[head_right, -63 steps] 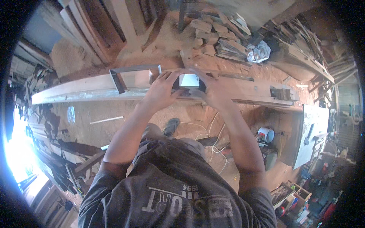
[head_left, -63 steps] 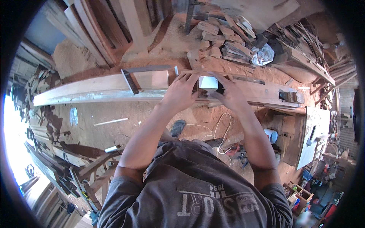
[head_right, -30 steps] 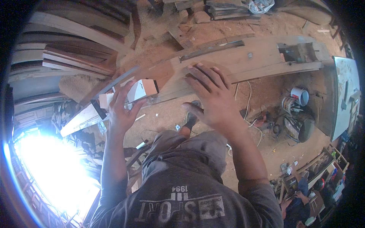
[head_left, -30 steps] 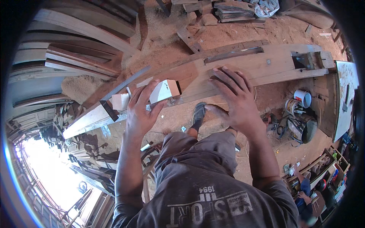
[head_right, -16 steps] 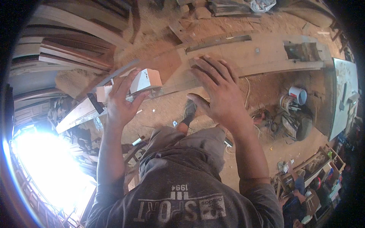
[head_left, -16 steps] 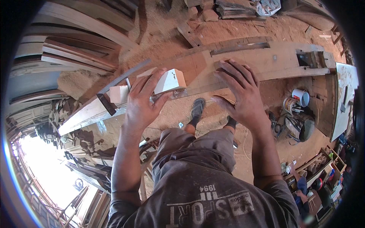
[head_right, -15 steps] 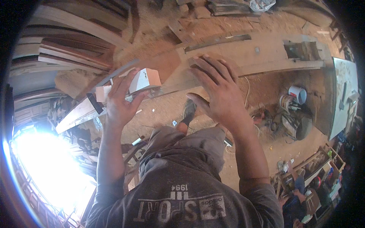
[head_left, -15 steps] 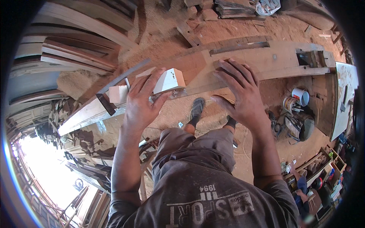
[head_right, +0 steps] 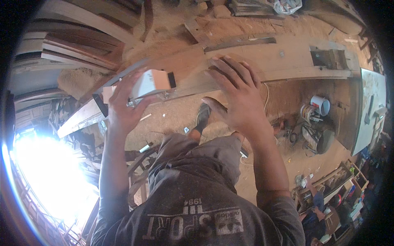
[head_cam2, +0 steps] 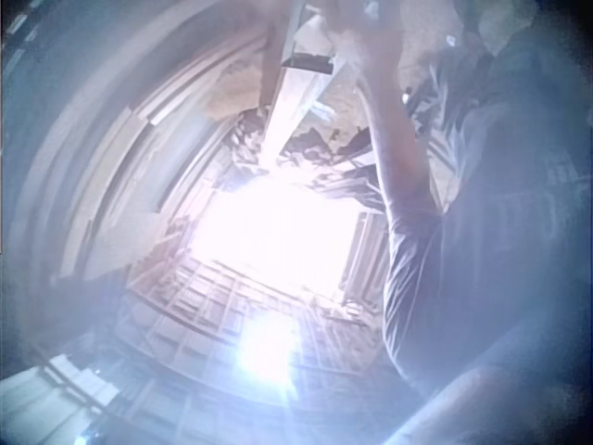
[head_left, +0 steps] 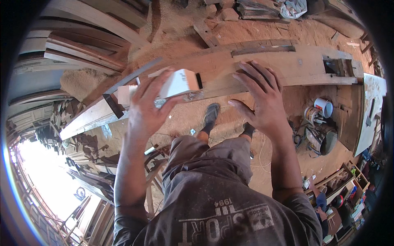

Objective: The person measures and marks a wooden plank with a ruler and pencil, then uses a circular saw to cut the plank. They sand the cut piece with an electric sander, apply glue to the edges, and hammer the pieces together to assemble a small wooden structure.

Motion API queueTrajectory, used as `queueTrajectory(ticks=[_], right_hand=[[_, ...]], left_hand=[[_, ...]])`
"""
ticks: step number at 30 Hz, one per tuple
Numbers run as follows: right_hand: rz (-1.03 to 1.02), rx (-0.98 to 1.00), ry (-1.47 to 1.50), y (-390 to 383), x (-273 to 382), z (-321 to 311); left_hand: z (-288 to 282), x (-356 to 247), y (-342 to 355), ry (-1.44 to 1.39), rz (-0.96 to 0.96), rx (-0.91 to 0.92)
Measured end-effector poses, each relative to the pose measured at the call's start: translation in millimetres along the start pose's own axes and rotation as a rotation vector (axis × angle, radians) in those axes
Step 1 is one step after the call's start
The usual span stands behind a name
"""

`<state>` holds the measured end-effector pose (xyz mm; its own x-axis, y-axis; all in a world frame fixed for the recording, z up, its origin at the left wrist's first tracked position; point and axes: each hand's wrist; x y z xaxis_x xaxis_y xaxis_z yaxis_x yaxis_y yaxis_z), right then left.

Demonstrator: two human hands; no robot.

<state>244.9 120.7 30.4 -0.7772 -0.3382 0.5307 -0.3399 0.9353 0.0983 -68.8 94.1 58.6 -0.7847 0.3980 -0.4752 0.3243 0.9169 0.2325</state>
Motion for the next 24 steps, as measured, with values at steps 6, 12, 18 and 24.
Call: queueTrajectory(ticks=[6, 12, 18, 24], right_hand=[[-0.001, -0.005, -0.019, 0, 2, 0], [-0.004, -0.031, -0.020, -1, -1, 3], [-0.003, -0.022, 0.019, -1, 2, 2], [-0.052, 0.185, 0.315, 32, 43, 8]], left_hand=[[16, 2, 0, -0.071, 0.017, 0.008], [18, 5, 2, 0.008, 0.087, -0.004], [20, 3, -5, 0.079, 0.079, -0.006], [22, -2, -7, 0.126, -0.033, 0.034]])
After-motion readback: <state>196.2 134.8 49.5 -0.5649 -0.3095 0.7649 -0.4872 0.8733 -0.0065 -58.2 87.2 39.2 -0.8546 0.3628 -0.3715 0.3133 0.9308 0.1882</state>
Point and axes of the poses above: each hand's wrist, its own y-axis towards the middle knuckle, its own z-axis out of the palm, x = y × z, and after that the axes turned 8 degrees about z, right-handed
